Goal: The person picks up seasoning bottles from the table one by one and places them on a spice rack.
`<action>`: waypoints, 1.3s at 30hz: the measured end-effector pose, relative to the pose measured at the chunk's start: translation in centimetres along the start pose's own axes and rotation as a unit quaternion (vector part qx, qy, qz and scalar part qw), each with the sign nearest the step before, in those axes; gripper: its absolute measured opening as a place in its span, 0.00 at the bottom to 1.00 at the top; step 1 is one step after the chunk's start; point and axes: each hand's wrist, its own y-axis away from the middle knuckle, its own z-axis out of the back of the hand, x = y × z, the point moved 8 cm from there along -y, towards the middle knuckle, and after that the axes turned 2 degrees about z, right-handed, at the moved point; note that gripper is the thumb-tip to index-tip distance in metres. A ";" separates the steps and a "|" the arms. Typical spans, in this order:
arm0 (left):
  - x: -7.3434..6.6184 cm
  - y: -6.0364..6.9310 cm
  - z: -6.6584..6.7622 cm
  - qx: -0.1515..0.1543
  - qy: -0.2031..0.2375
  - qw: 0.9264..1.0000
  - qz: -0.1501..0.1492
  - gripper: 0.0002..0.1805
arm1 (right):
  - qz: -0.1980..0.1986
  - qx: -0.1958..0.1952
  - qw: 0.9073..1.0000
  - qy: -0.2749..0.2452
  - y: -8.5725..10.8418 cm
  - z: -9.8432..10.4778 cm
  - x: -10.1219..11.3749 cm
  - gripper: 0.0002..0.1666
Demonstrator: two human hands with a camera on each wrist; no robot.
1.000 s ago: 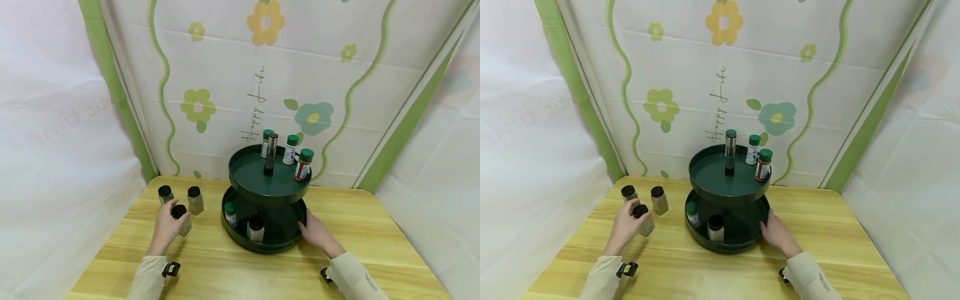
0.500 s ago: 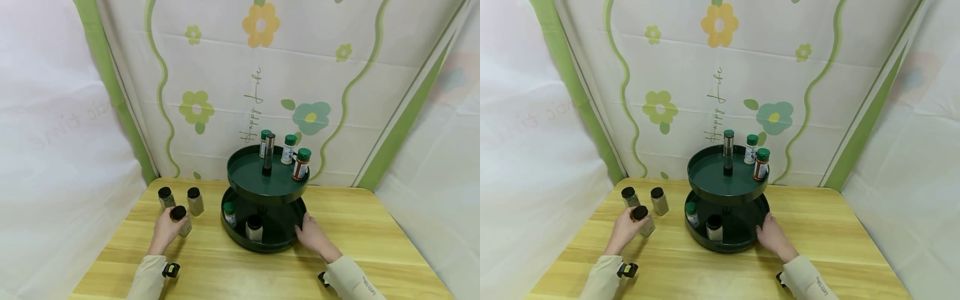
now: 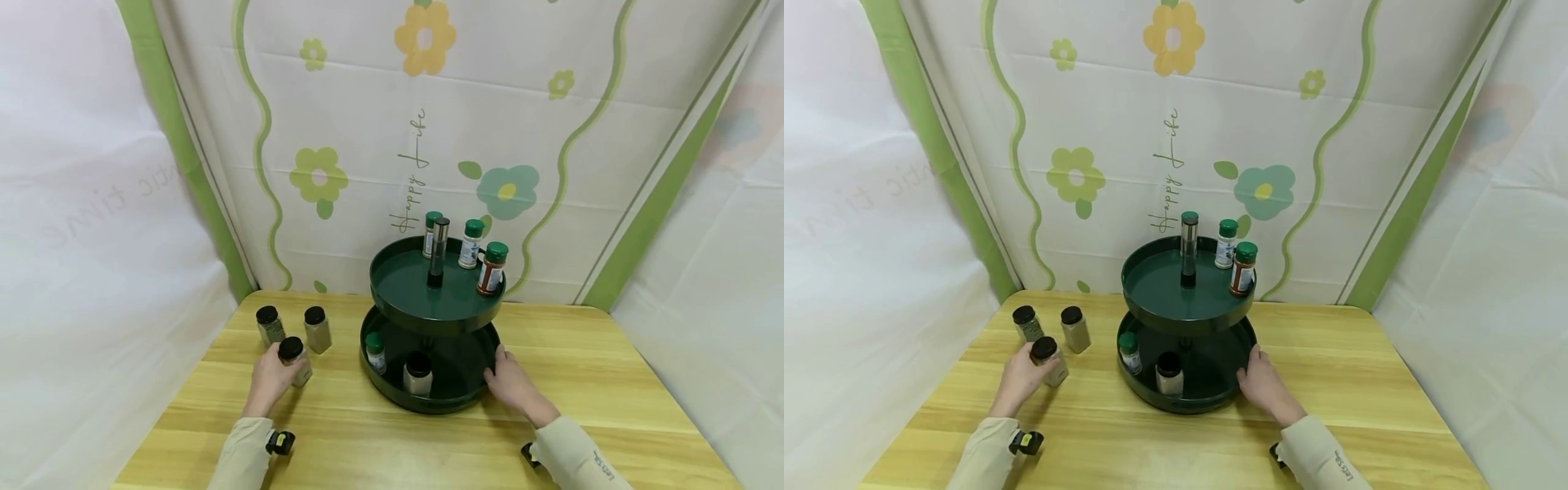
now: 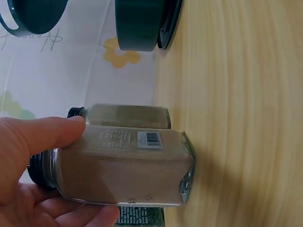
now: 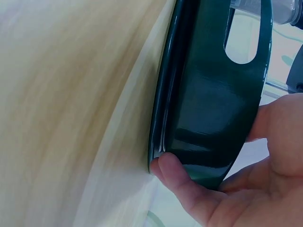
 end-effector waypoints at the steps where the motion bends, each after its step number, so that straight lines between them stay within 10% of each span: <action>1: 0.0 0.0 0.0 -0.001 0.000 1.000 -0.001 0.26 | -0.001 0.002 1.000 0.000 -0.1 0.0 -0.1 0.39; 39: -5.2 -0.3 -2.8 -0.038 0.077 0.995 -0.053 0.24 | 0.065 -0.021 0.998 0.004 -3.0 0.9 -2.1 0.37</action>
